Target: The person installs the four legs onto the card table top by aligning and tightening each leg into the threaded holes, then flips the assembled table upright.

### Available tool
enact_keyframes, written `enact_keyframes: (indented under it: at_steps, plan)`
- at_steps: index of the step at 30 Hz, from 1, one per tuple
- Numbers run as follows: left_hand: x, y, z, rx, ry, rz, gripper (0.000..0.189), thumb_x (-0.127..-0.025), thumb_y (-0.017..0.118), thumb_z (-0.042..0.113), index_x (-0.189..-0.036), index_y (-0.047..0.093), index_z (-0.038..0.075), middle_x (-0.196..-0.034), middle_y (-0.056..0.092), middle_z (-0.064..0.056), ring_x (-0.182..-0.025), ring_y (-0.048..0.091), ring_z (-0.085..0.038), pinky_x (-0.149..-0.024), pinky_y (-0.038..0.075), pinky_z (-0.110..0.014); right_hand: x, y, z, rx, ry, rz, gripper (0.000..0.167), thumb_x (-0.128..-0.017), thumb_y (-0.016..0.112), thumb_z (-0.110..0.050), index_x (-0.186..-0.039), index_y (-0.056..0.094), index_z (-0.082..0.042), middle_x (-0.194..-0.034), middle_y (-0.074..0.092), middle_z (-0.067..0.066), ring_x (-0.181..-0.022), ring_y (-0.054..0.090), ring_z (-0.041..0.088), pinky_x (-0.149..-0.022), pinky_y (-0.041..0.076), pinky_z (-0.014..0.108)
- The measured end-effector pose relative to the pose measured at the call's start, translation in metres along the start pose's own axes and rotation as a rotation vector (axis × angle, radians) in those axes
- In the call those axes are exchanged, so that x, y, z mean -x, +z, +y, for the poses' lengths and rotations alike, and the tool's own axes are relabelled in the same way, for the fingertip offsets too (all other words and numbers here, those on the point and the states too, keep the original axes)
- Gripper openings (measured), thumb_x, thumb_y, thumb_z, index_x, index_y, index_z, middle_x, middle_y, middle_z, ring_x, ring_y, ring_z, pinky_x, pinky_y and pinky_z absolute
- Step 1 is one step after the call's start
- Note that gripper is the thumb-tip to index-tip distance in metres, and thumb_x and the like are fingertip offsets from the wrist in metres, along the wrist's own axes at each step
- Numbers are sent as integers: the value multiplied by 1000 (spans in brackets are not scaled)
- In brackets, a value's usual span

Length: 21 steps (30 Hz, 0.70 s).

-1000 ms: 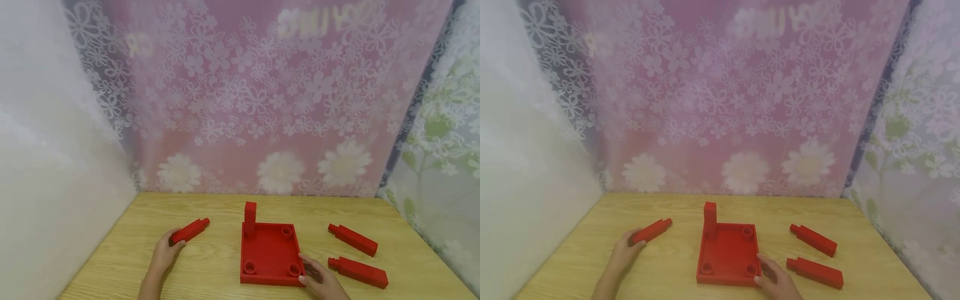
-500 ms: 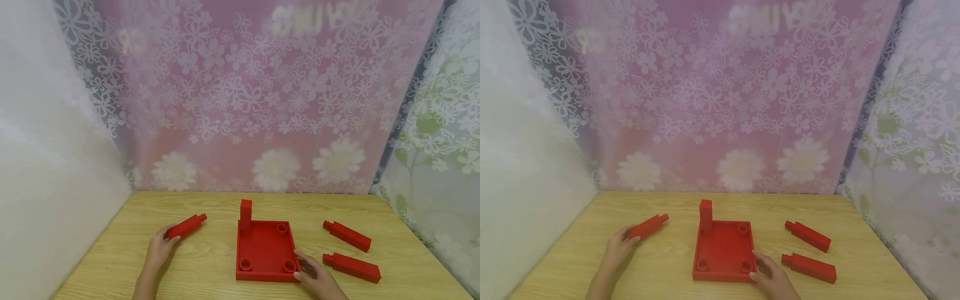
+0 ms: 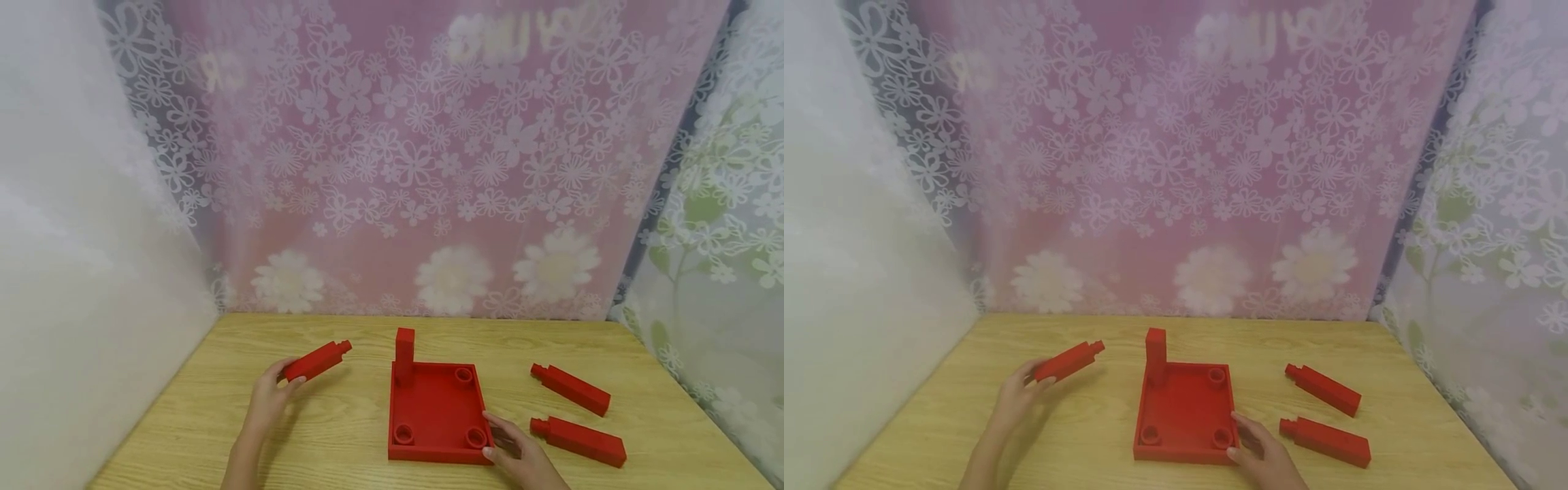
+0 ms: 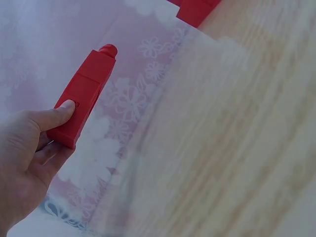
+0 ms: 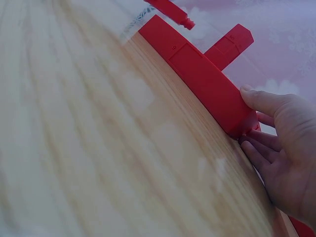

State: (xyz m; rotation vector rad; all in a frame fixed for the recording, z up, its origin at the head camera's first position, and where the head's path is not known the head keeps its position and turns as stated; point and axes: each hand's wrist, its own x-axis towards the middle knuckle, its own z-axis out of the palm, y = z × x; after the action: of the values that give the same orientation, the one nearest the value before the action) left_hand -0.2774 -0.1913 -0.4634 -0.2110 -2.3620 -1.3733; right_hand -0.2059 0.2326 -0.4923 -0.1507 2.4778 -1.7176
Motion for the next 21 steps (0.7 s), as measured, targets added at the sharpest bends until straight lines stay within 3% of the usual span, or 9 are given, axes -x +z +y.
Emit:
enact_keyframes:
  at_steps: [11,21]
  plan:
    - [-5,1,25,-53,49,1,43,-78,72,8,-118,58,-3,-112,58,-20,-101,56,-35,-84,43,-51,1,0,0,28,12,7,69,-84,66,-34,-137,40,2,-132,41,27,-113,47,40,-85,45,44]
    - [-7,1,36,-67,94,22,44,-78,72,9,-119,58,-2,-113,58,-19,-100,57,-33,-84,44,-49,1,1,-2,13,32,14,68,-85,66,-33,-137,39,2,-133,41,27,-114,47,40,-85,45,45]
